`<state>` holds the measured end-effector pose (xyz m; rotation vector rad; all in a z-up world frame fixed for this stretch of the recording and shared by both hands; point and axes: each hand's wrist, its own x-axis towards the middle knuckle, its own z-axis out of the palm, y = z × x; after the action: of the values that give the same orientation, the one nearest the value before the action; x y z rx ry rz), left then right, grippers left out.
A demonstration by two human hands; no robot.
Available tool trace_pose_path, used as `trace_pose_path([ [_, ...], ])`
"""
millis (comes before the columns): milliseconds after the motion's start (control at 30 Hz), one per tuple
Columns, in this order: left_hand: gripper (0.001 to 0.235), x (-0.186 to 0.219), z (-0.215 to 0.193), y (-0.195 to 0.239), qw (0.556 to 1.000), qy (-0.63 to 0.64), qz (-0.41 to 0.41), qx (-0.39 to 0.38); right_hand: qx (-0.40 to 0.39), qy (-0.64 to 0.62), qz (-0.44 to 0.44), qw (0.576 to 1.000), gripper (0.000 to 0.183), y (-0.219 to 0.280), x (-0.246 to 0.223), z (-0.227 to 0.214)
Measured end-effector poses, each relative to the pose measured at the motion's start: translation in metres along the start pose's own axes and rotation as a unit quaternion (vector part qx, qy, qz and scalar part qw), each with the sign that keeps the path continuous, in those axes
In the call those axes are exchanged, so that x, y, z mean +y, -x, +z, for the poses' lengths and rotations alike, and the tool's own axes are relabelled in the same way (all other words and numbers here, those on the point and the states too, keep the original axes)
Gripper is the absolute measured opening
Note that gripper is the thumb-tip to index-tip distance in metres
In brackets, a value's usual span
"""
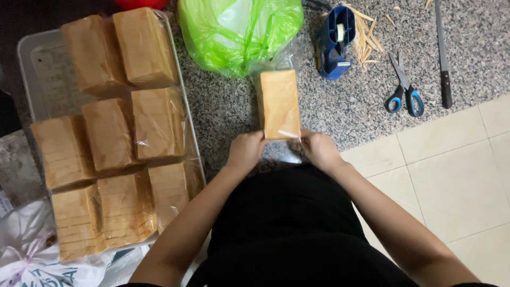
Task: The person repeatedly wraps individual loaves of sliced bread in clear plastic bags and seals them with tape. Each wrapped loaf is placed on a metal tray. The person uses a tape dispenser to seal the bags and handles the bread and bags by hand.
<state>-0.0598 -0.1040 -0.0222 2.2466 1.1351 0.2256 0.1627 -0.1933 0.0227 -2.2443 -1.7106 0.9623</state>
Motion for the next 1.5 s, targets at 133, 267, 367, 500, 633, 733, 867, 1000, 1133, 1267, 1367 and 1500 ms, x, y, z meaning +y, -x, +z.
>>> trace_pose_path([
  [133, 0.021, 0.013, -0.058, -0.018, 0.990, 0.128, -0.044, -0.024, 0.131, -0.125, -0.068, 0.981, 0.015, 0.003, -0.021, -0.038],
  [267, 0.016, 0.036, -0.127, -0.035, 0.960, 0.260, -0.061, 0.081, 0.256, -0.195, -0.120, 0.939, 0.020, 0.000, -0.043, -0.095],
  [367, 0.020, 0.055, -0.161, -0.031, 0.948, 0.276, -0.030, 0.158, 0.295, -0.230, -0.087, 0.923, 0.026, 0.002, -0.063, -0.126],
  [500, 0.027, 0.066, -0.182, -0.042, 0.980, 0.137, -0.057, 0.135, 0.227, -0.071, -0.055, 0.970, 0.023, 0.012, -0.084, -0.144],
  [633, 0.026, 0.067, -0.180, -0.054, 0.991, 0.095, -0.076, 0.064, 0.101, -0.043, -0.031, 0.993, 0.019, 0.028, -0.105, -0.137],
  [733, 0.026, 0.066, -0.179, -0.057, 0.982, 0.138, -0.044, 0.124, 0.048, -0.128, -0.016, 0.991, 0.025, 0.041, -0.120, -0.129],
  [867, 0.018, 0.064, -0.185, -0.064, 0.960, 0.136, 0.054, 0.237, 0.099, -0.054, -0.028, 0.993, 0.032, 0.034, -0.134, -0.140],
  [1000, 0.019, 0.076, -0.179, -0.058, 0.971, 0.176, 0.059, 0.153, 0.267, -0.095, -0.115, 0.952, 0.025, 0.011, -0.137, -0.157],
  [1133, 0.049, 0.104, -0.155, -0.035, 0.938, -0.020, 0.235, 0.253, 0.447, 0.107, -0.315, 0.830, 0.043, -0.034, -0.133, -0.173],
  [1267, 0.051, 0.120, -0.149, -0.044, 0.970, -0.105, 0.146, 0.164, 0.379, 0.148, -0.303, 0.862, 0.040, -0.088, -0.138, -0.169],
  [1367, 0.015, 0.118, -0.165, -0.040, 0.982, -0.083, 0.133, 0.102, 0.273, 0.086, -0.235, 0.929, 0.014, -0.099, -0.136, -0.172],
  [1500, 0.013, 0.104, -0.200, -0.013, 0.977, -0.048, 0.165, 0.127, 0.332, 0.057, -0.236, 0.911, 0.014, -0.066, -0.119, -0.191],
])
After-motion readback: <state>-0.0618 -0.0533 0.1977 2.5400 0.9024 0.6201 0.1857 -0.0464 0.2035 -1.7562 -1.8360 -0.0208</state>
